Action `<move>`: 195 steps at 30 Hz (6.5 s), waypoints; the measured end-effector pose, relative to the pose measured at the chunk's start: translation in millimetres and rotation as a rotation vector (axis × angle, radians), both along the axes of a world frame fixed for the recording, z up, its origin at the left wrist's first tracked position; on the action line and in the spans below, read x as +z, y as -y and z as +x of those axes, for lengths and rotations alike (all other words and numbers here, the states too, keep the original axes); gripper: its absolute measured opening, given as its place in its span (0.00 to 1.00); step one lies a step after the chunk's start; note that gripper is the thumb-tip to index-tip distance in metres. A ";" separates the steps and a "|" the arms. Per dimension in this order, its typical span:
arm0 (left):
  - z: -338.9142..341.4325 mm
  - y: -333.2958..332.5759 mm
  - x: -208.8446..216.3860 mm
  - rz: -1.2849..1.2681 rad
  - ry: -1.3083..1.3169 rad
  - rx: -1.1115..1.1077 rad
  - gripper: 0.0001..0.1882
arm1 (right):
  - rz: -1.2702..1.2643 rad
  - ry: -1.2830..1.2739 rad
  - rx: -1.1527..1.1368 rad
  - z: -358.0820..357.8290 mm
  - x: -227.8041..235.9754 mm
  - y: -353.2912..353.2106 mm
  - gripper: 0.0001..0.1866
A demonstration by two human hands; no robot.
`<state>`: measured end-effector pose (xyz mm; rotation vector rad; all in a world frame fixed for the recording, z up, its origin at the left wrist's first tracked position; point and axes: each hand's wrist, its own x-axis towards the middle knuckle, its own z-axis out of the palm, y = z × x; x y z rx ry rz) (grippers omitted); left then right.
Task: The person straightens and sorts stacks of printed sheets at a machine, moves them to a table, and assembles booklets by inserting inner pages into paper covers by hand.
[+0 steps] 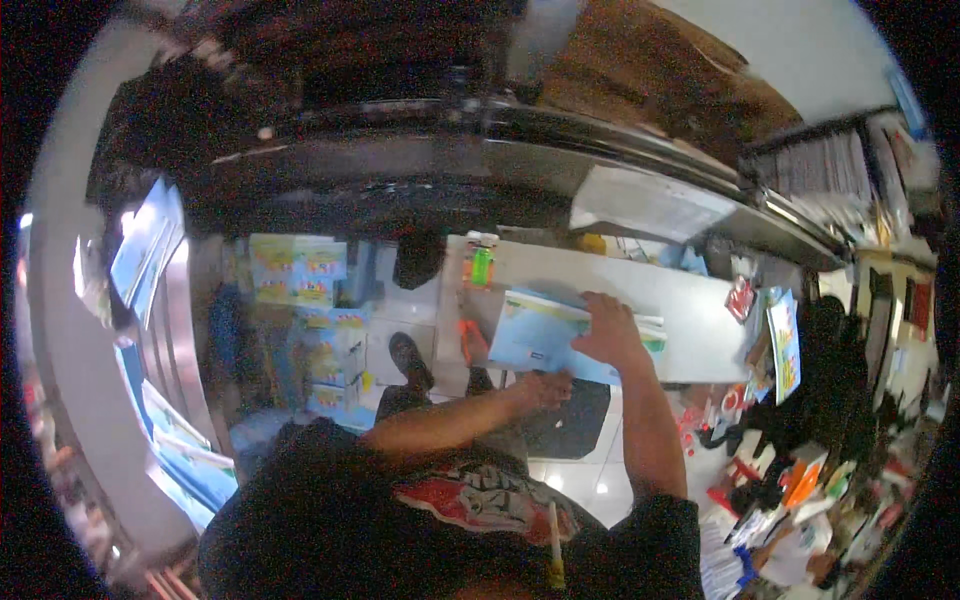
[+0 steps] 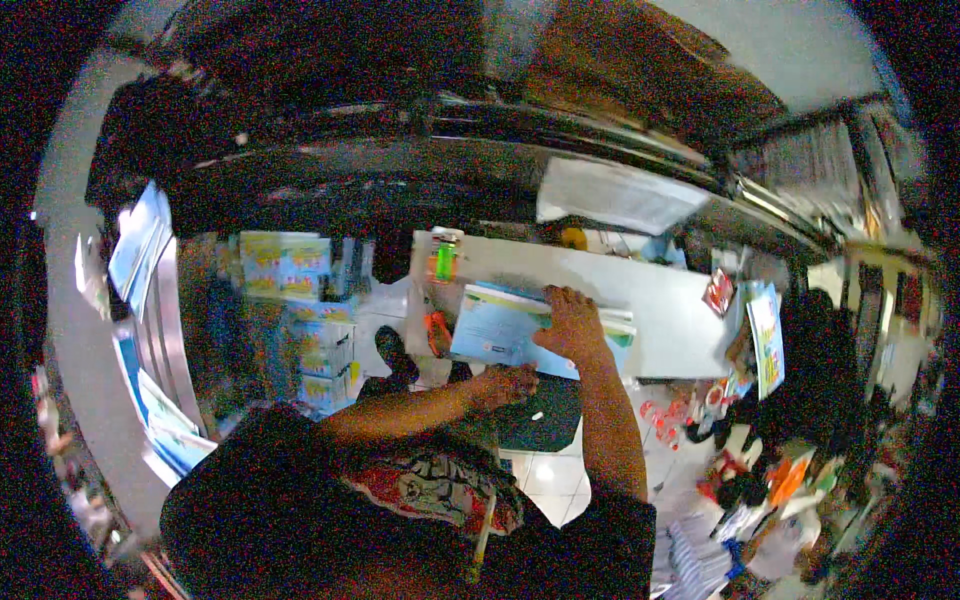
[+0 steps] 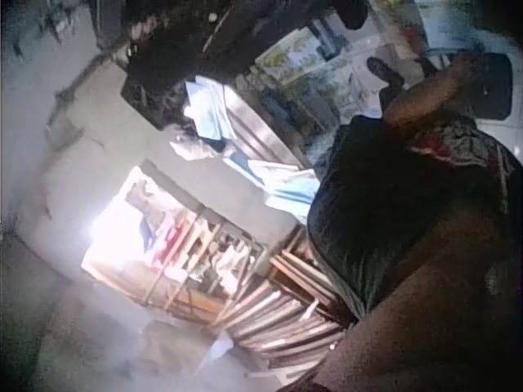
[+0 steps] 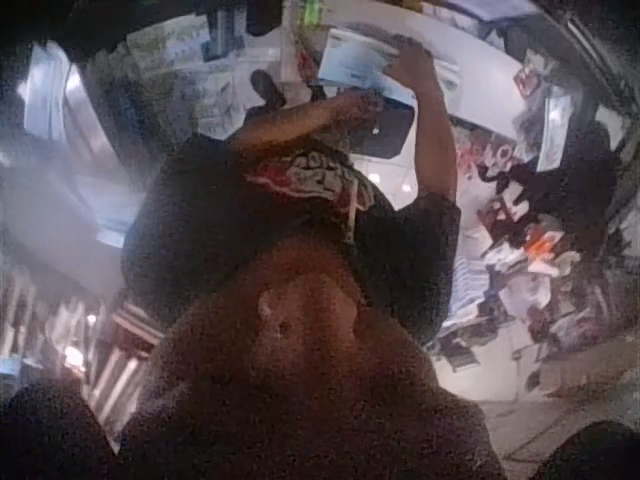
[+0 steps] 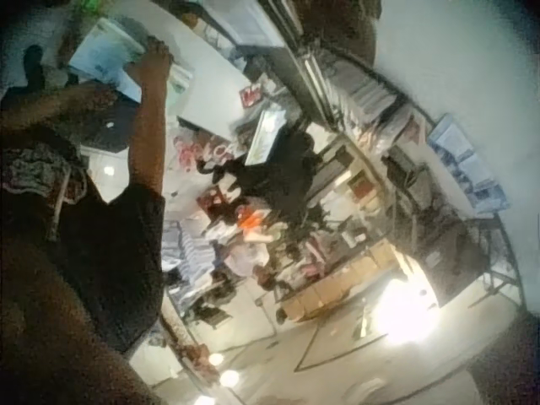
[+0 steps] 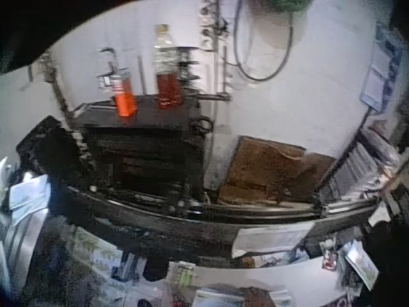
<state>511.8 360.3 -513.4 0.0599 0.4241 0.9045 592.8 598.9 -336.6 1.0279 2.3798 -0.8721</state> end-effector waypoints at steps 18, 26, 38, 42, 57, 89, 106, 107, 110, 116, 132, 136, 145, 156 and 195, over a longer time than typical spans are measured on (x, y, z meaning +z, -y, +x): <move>-344.1 236.7 392.9 -0.402 -1.210 0.276 0.31 | 0.406 -0.677 -0.403 -43.2 46.8 19.1 0.32; -431.1 607.5 405.3 -1.997 -2.179 0.651 0.39 | 0.122 -0.826 0.158 -346.8 135.2 175.7 0.26; -429.1 586.7 383.0 -1.815 -2.094 0.775 0.37 | -0.257 -0.879 1.029 -597.1 159.0 528.9 0.39; -435.9 566.4 414.1 -1.447 -1.681 1.035 0.29 | -0.075 -0.808 1.055 -632.7 153.4 559.6 0.45; -437.4 502.2 359.9 -0.570 -0.714 1.727 0.22 | 0.112 -0.618 1.009 -668.5 152.1 450.7 0.37; -341.7 562.9 399.9 -1.108 -1.163 1.891 0.28 | -1.419 0.039 0.765 -574.2 274.2 623.3 0.18; -336.6 573.5 430.5 -1.203 -1.404 2.191 0.21 | 0.066 -0.657 1.427 -544.5 181.6 623.3 0.48; -337.4 570.9 425.7 -1.239 -1.489 2.198 0.23 | 0.018 -0.637 1.343 -547.4 178.4 622.3 0.47; -339.2 565.3 418.0 -1.171 -1.475 1.880 0.25 | -0.049 -0.566 1.250 -557.5 187.2 623.7 0.47; -342.0 546.4 399.1 -1.271 -1.371 1.770 0.18 | -0.137 -0.604 1.224 -586.2 169.4 595.4 0.46; -351.4 556.7 397.8 -1.279 -1.544 1.712 0.18 | 0.129 -0.421 1.319 -569.1 209.3 621.5 0.35; -359.5 554.0 386.3 -1.244 -1.567 1.706 0.18 | 0.024 -0.620 1.210 -598.8 224.6 595.7 0.30; -383.3 546.1 357.4 -1.217 -1.263 1.796 0.20 | -0.611 -0.286 1.273 -545.2 222.6 619.9 0.31; -400.0 541.7 358.7 -1.131 -1.334 1.699 0.20 | 0.007 -0.665 1.306 -572.5 218.6 589.9 0.22; -418.1 527.0 342.1 -0.833 -0.874 1.953 0.18 | 0.436 -0.398 1.191 -634.9 189.8 516.4 0.45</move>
